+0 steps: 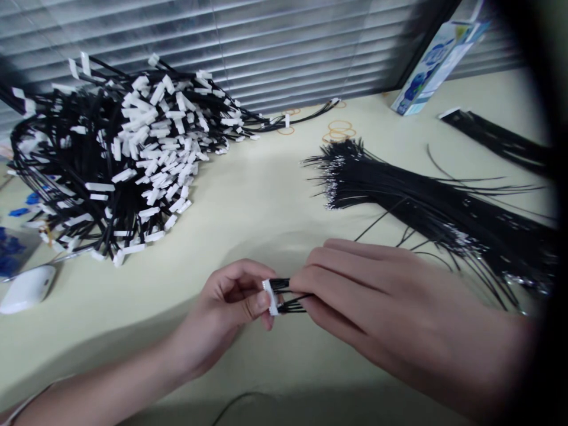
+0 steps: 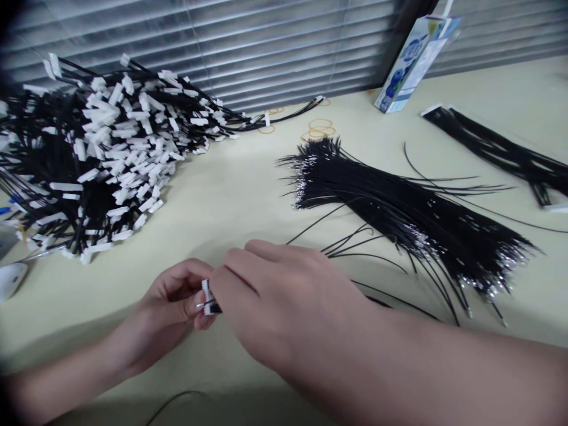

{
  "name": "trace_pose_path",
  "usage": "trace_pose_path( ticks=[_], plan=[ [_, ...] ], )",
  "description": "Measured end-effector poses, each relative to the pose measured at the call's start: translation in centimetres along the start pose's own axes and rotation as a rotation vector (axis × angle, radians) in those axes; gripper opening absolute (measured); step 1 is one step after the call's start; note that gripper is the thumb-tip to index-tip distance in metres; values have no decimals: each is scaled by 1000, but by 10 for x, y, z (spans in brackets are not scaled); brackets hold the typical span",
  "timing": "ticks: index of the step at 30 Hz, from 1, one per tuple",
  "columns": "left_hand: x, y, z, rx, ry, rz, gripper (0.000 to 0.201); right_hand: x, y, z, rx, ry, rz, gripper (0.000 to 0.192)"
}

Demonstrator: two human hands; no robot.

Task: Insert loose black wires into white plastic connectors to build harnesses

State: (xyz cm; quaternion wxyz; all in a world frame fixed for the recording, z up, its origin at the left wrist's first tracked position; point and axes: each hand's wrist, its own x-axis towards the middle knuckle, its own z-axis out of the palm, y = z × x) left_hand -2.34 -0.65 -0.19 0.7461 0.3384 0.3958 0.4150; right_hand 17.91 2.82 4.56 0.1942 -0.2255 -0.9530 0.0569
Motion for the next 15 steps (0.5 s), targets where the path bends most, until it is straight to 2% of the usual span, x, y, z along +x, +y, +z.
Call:
trace_pose_path(
  ticks=[6, 10, 15],
  plan=[
    [1, 0, -1, 20, -3, -1, 12, 4, -1, 0, 73, -21, 25, 15],
    [1, 1, 0, 22, -7, 1, 12, 5, 2, 0, 95, 19, 11, 21],
    [1, -1, -1, 2, 0, 6, 10, 4, 3, -9, -18, 41, -51, 31]
  ],
)
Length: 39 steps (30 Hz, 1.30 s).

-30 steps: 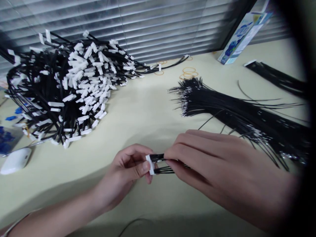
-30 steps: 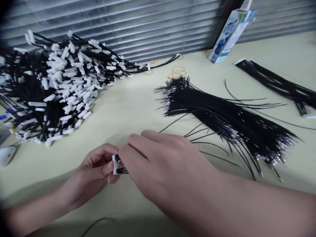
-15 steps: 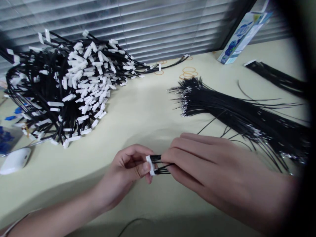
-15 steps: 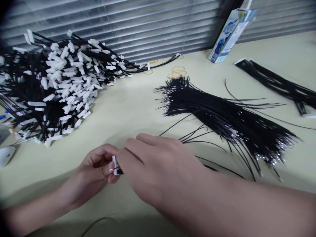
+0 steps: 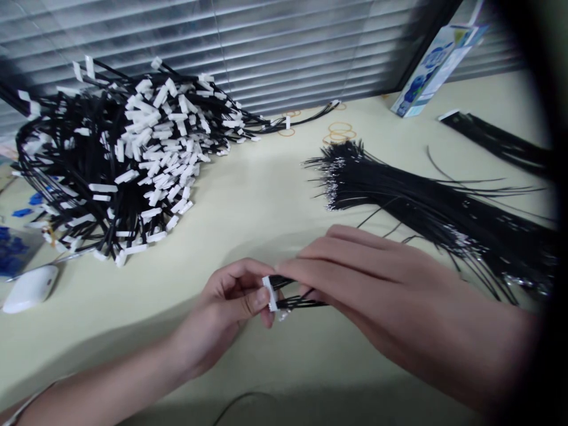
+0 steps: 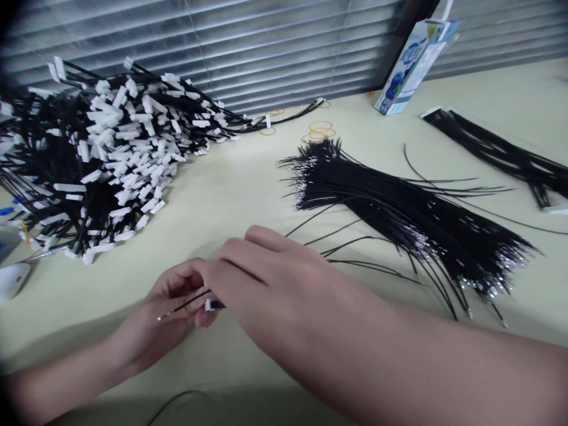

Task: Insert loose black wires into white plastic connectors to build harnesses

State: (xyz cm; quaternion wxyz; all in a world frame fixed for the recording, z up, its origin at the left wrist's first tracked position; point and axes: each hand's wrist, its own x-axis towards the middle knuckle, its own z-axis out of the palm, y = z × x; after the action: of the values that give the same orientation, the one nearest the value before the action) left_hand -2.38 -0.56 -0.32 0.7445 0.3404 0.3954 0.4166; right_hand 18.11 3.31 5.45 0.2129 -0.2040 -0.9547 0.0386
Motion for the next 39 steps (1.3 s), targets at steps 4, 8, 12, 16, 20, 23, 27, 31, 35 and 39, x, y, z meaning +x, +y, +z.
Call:
trace_pose_path(
  ticks=[4, 8, 12, 16, 20, 23, 27, 31, 35, 39],
  plan=[
    [-1, -2, -1, 5, 14, -5, 12, -3, -4, -7, -153, 133, 9, 30],
    [-3, 2, 2, 39, 85, -80, 14, -6, -12, -1, -159, 43, -1, 47],
    [-3, 4, 3, 33, 81, -87, 14, -5, -16, 6, -179, -16, 9, 47],
    [-2, 1, 0, -49, 26, -16, 11, -1, -11, 5, 10, -20, 71, 40],
    [-1, 0, -2, -58, 0, -15, 11, 1, -6, 1, 177, -16, 83, 25],
    [-1, 1, -1, -48, 9, -24, 11, 1, -4, 1, 208, 11, 160, 20],
    [-1, 1, -1, -42, 11, -16, 10, 2, -2, 3, 204, 12, 173, 16],
    [-1, 1, -1, -40, 17, -17, 11, 1, -2, 5, 199, 12, 160, 16],
    [-2, 1, -1, -33, 10, -16, 11, 2, -2, 4, 213, 2, 149, 15],
    [-2, 0, -1, -44, 4, -17, 12, 2, -1, 4, 238, -12, 147, 16]
  ],
)
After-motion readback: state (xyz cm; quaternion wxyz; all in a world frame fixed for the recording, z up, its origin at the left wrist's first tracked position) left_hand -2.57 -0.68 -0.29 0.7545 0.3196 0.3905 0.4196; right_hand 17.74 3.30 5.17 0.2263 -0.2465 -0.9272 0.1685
